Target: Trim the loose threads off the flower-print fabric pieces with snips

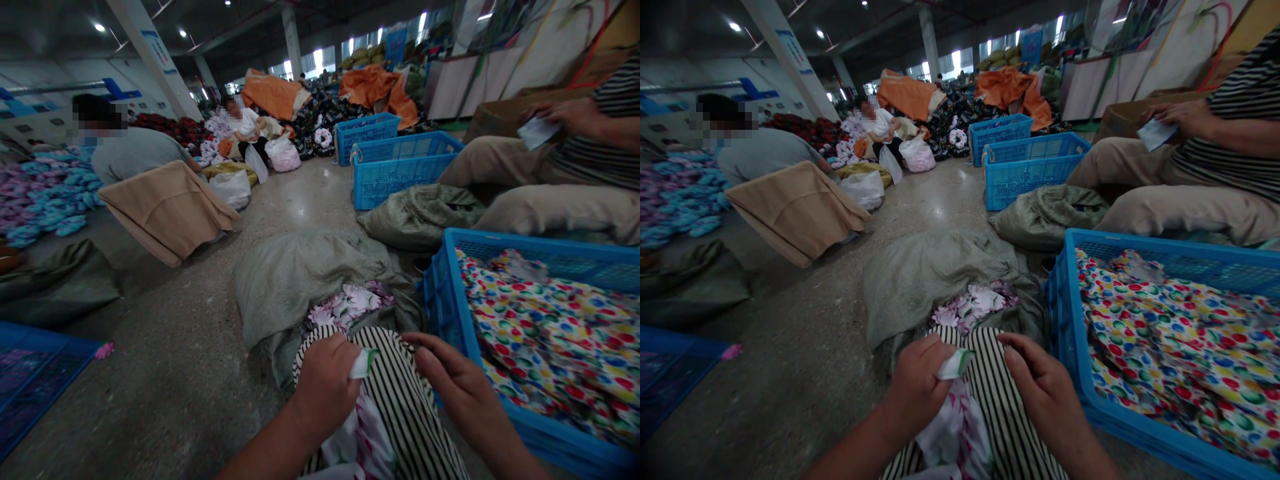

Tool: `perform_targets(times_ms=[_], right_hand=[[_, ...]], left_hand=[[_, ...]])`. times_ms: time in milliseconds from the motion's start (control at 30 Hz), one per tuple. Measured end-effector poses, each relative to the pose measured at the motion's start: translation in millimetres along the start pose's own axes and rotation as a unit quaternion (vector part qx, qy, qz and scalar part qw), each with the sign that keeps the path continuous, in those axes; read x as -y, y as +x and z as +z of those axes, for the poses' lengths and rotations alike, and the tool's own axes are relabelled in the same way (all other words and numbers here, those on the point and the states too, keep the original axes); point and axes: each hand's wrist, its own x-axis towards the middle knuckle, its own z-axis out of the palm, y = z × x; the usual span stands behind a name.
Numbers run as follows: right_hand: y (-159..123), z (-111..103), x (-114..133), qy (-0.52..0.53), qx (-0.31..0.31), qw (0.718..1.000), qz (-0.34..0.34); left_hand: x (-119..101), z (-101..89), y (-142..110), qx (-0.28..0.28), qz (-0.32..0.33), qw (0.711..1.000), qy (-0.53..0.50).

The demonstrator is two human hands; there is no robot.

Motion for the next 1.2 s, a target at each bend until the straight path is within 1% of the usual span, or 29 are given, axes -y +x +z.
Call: perform_targets(times_ms=[100,200,267,367,433,533,600,733,833,900,1033,1100,1200], right_hand=[[-8.6,8.5,3.1,0.022,0.02,0.999,-0.018],[-12.8,18.5,7.4,0.043,0.06,0.997,-0.028],[-10.9,24.3,8.9,0.096,0.072,0.993,-0.002],[-5.3,32.1,9.2,0.188,0.097,0.976,0.058],[-3.7,36.5,9.2,0.233,0.115,0.962,0.084],[-9.1,41.2,9.2,0.275,0.114,0.948,0.116],[-16.8,43.4,9.0,0.263,0.111,0.95,0.129],[-30.5,49.1,9.5,0.227,0.128,0.961,0.094],[-31.3,54.4,12.0,0.236,0.162,0.955,0.078],[-27.4,57.5,14.7,0.246,0.167,0.952,0.075],[-17.9,61.1,20.1,0.237,0.121,0.962,0.055],[-14.7,61.5,21.9,0.218,0.095,0.97,0.039],[-11.8,60.9,23.7,0.186,0.074,0.98,0.015]], left_hand=[[1.1,0.2,1.4,-0.027,-0.027,0.999,-0.003],[0.7,0.9,2.0,-0.056,-0.009,0.998,0.027],[0.3,1.3,2.5,-0.052,-0.013,0.998,0.011],[-0.6,1.5,3.4,-0.035,-0.063,0.996,-0.048],[-1.7,1.0,3.6,-0.027,-0.099,0.992,-0.077],[-3.4,-0.2,3.6,-0.026,-0.144,0.984,-0.099],[-3.9,-0.3,3.7,-0.047,-0.151,0.983,-0.097],[-3.6,1.8,5.1,-0.096,-0.117,0.988,-0.032],[-3.8,3.4,6.6,-0.104,-0.103,0.989,-0.01],[-4.4,4.0,7.2,-0.097,-0.107,0.989,-0.014],[-5.7,4.7,6.4,-0.094,-0.123,0.988,-0.03],[-6.2,5.1,5.8,-0.1,-0.119,0.987,-0.038],[-7.3,5.2,5.6,-0.105,-0.11,0.987,-0.044]])
